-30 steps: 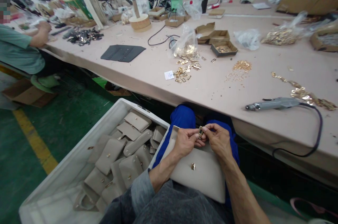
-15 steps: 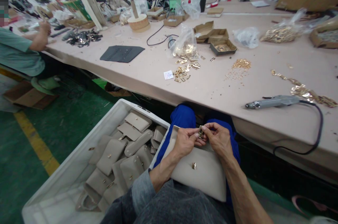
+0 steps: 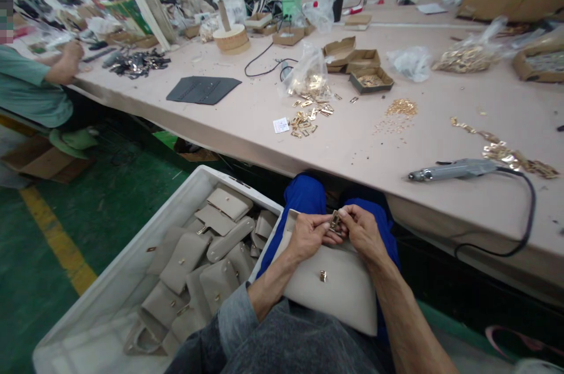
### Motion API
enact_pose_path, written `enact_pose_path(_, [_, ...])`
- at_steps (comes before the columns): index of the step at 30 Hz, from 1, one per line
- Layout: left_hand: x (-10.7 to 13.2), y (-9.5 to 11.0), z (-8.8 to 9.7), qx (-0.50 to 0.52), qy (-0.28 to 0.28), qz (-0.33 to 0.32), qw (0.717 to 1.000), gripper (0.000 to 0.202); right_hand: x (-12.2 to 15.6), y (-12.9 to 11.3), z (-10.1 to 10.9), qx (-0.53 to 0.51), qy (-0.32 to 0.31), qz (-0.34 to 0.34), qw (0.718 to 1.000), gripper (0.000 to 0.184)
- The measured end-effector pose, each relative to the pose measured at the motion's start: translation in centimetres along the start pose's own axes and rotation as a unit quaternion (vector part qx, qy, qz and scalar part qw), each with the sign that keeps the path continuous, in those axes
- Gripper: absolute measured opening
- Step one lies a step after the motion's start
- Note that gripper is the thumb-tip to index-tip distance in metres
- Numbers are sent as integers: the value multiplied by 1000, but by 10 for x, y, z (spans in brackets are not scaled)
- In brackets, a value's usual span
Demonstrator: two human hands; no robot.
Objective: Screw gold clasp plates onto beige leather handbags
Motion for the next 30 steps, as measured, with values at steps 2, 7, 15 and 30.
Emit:
enact_pose_path(2, [1, 0, 1, -5, 1, 2, 1000, 55, 0, 0, 0, -6, -1, -3, 1000, 48])
enact_pose_path(7, [1, -1, 1, -15, -2, 3, 1000, 55, 0, 3, -1, -15, -2, -12, 1000, 49])
enact_pose_path(15, [1, 2, 0, -21, 6, -11, 1000, 47, 1, 2, -2, -11, -10, -10, 1000, 50])
enact_pose_path(30, [-2, -5, -5, -33, 77, -31, 996, 33, 2, 2, -3, -69, -10, -28, 997, 50])
Point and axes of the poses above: each hand's wrist, its own x-axis away from the middle knuckle, its own z-axis out of the back of the hand, y = z × x, the point moved 5 cm from there along -x, towards the middle knuckle, and after that the axes turned 5 degrees about -x, right-handed, at the moved point
